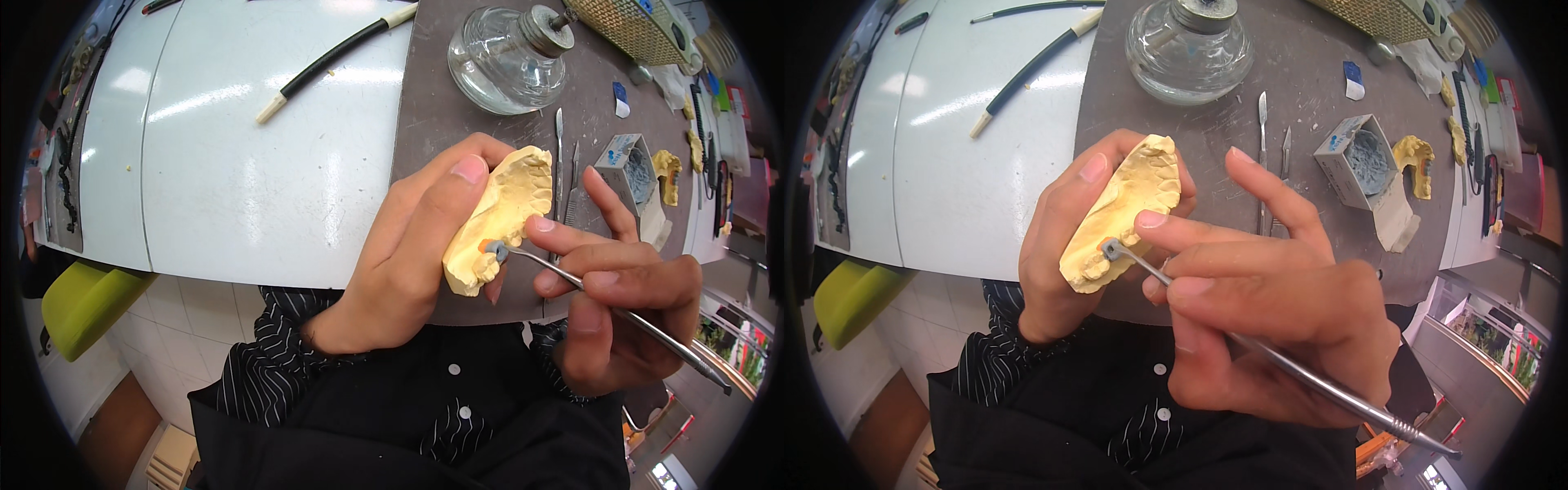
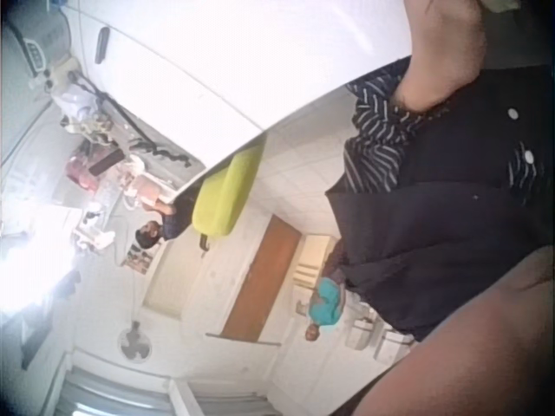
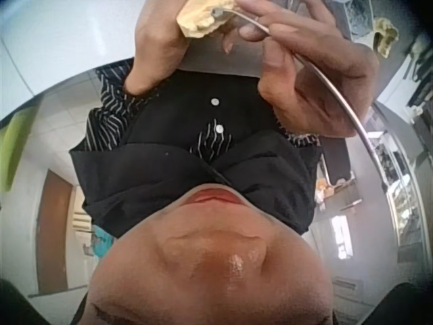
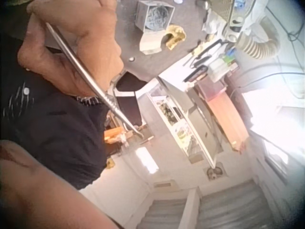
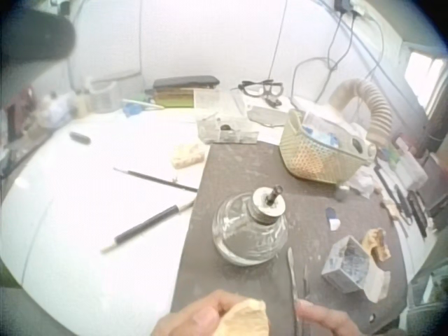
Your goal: The person holds a yellow dental cast and uses a metal dental tool to scrape and adjust a small gray component seated in the cast. The person repeatedly dips the tool into a glass jar of liquid and continues to refine the fit of the component within the cast.
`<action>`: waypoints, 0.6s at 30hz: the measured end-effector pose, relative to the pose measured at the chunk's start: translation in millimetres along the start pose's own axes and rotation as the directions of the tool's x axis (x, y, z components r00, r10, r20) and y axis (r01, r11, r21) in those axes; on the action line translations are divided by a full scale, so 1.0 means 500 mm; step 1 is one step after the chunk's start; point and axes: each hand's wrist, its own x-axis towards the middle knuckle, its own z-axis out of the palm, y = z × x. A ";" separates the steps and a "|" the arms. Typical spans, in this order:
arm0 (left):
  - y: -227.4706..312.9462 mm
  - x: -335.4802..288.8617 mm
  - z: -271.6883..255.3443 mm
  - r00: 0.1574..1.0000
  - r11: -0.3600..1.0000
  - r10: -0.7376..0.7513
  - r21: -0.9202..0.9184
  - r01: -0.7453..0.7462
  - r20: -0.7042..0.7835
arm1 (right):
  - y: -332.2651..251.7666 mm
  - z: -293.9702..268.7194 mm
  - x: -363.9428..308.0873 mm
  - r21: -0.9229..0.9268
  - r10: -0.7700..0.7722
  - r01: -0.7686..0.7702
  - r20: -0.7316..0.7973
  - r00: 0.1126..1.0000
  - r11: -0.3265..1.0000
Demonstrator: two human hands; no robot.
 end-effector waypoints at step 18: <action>0.001 0.001 0.003 1.000 1.000 -0.014 0.023 0.015 -0.028 | -0.003 -0.002 0.006 -0.056 -0.007 0.009 0.046 0.999 0.998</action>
